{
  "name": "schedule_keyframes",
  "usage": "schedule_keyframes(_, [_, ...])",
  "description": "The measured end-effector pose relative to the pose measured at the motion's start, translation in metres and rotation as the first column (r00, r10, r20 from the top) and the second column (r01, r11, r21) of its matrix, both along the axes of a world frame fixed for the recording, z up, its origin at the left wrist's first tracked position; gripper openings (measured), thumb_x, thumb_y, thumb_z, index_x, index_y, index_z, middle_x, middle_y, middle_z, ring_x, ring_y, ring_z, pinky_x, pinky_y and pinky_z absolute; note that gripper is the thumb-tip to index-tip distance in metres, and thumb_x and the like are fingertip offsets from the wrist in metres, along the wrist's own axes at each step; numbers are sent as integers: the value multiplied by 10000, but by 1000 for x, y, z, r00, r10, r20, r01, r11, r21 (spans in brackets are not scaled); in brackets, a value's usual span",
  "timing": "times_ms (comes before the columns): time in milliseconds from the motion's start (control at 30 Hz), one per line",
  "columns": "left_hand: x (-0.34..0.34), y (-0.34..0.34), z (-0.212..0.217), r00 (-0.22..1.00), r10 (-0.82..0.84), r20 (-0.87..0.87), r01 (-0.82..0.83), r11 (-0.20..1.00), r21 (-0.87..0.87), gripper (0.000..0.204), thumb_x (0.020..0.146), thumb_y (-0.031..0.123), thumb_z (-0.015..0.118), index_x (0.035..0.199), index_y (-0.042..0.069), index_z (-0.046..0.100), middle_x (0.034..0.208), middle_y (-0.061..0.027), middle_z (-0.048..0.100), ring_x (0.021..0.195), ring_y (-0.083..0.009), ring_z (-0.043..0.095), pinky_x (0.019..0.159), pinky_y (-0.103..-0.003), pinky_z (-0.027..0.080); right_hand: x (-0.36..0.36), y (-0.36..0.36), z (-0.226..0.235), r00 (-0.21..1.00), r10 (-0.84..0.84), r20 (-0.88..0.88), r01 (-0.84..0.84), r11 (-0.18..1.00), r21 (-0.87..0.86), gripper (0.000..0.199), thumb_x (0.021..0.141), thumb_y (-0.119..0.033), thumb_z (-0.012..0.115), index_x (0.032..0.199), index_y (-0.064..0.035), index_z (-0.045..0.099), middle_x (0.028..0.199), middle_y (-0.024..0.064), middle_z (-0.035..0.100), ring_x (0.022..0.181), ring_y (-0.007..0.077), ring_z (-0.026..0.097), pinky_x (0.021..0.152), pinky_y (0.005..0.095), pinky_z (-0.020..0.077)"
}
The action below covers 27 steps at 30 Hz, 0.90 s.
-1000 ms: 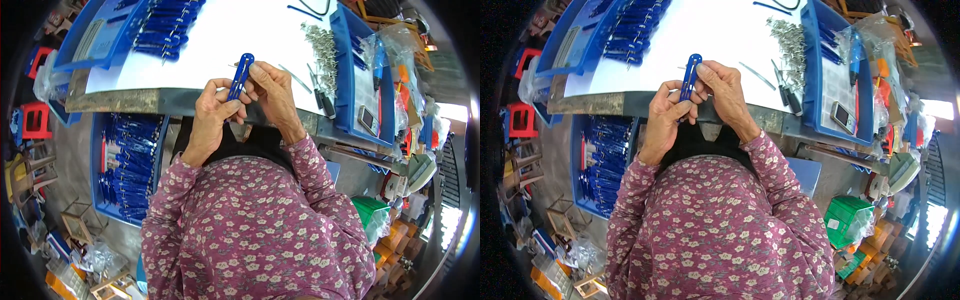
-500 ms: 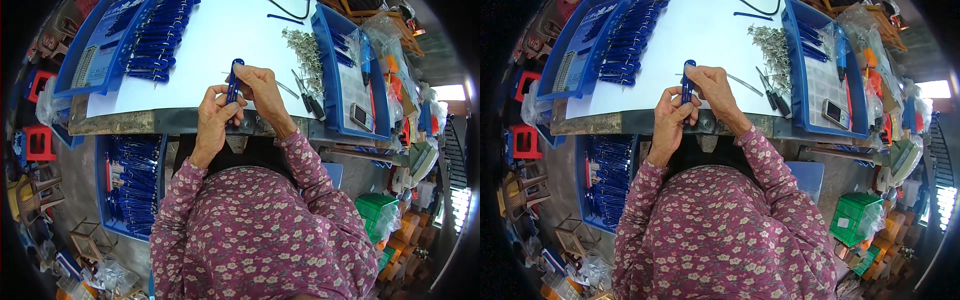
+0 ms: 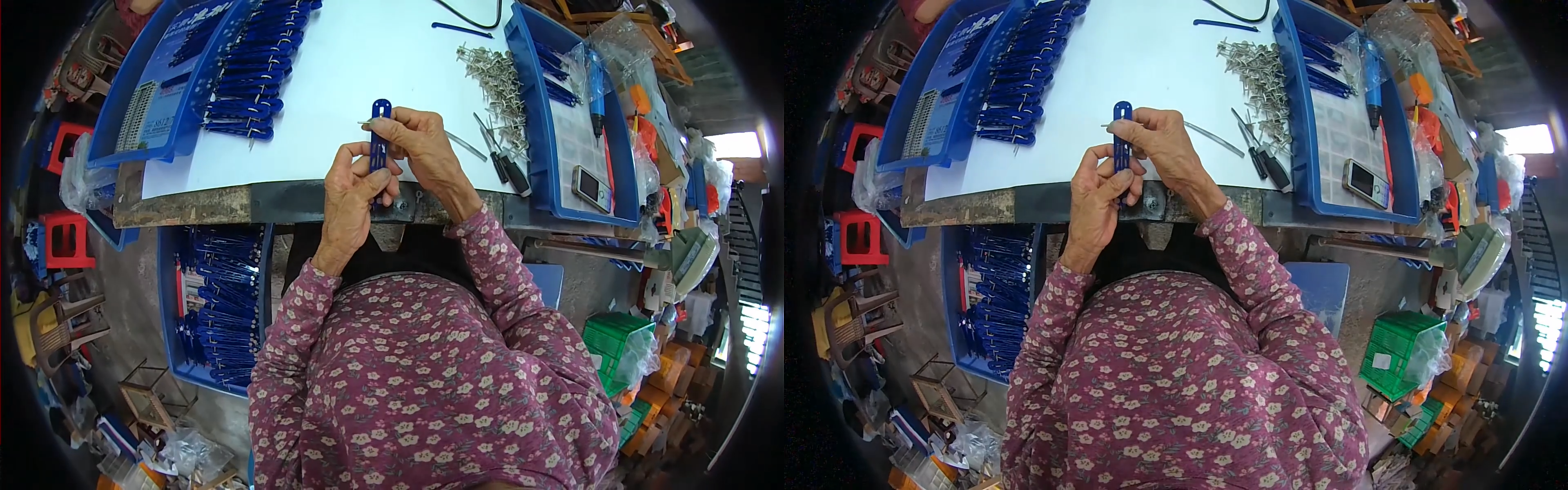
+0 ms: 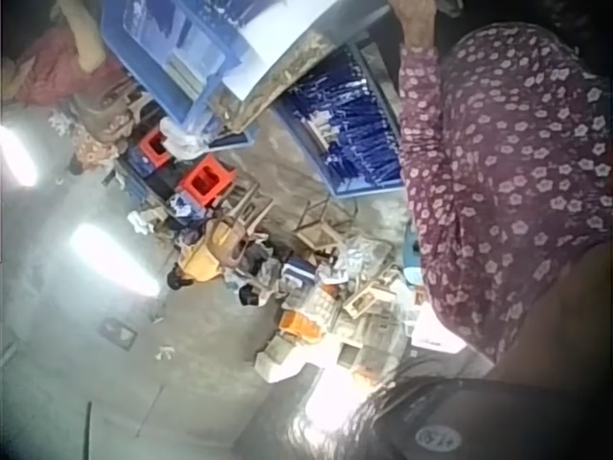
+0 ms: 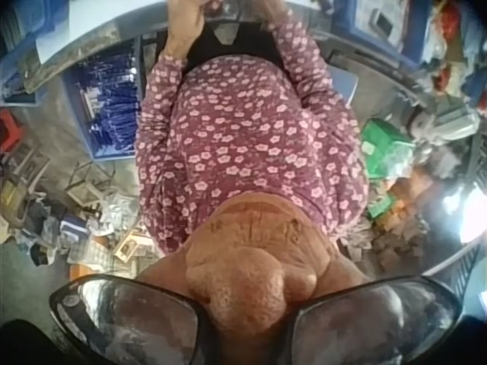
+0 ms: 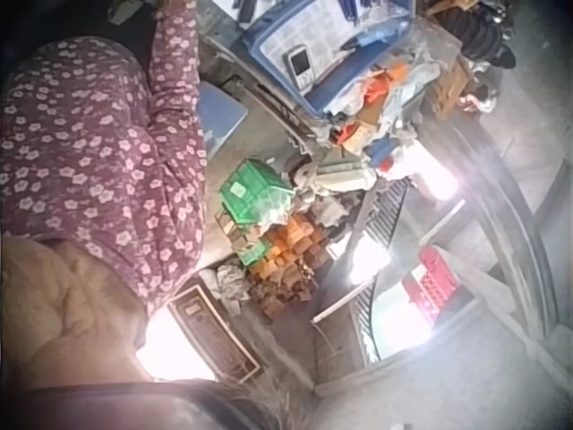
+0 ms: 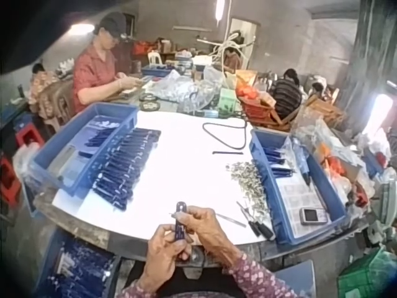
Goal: Assembling small metal components into blue plastic clips at a manual workstation.
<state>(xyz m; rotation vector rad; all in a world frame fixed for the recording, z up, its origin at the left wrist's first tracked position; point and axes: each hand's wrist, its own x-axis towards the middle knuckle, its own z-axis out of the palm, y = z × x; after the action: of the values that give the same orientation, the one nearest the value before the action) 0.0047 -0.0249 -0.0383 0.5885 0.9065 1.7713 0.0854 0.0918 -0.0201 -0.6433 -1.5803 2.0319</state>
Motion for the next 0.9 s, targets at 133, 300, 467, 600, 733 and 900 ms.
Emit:
schedule_keyframes(133, [-12,6,8,998,52,-23,-51,999,17,239,835,7,544,1042,-7,424,863,-127,604,668,-124,562,557,-219,446,1,-17,14,995,-76,66,68,990,124,271,837,-170,593,976,62,611,651,1,529,570,56,426,498,200,335])
schedule_keyframes(300, [-25,20,19,993,111,-47,-109,993,53,225,823,-26,545,1023,-8,444,870,-131,614,666,-137,574,571,-228,466,33,-33,67,985,-140,104,87,911,403,289,818,-152,554,1011,59,602,664,18,552,583,73,451,509,218,343])
schedule_keyframes(467, [-33,30,28,987,125,-99,-117,989,85,224,844,-14,545,1046,-26,450,902,-162,612,686,-150,577,589,-238,459,57,-62,110,739,121,-663,146,932,333,147,701,-93,535,785,-14,626,645,91,599,496,157,496,444,285,368])
schedule_keyframes(600, [-39,40,39,982,164,-97,-151,981,125,206,823,-31,552,1006,-12,459,879,-154,624,671,-143,588,568,-235,474,108,-59,118,744,161,-649,129,918,376,144,704,-95,539,785,-13,626,651,90,600,507,160,502,454,285,374])
schedule_keyframes(733, [-40,59,46,984,139,-116,-122,983,138,200,827,-33,546,1006,-14,458,890,-160,627,676,-142,591,570,-230,475,156,-37,120,748,173,-641,141,902,408,141,708,-96,544,785,-12,626,658,89,600,518,162,508,465,285,380])
schedule_keyframes(900, [-32,82,47,995,85,-54,-78,988,132,215,831,-28,549,1023,-18,452,893,-173,625,702,-164,611,606,-241,507,211,-41,124,790,147,-595,163,885,435,138,712,-98,550,785,-10,626,666,88,601,533,166,516,479,285,388])
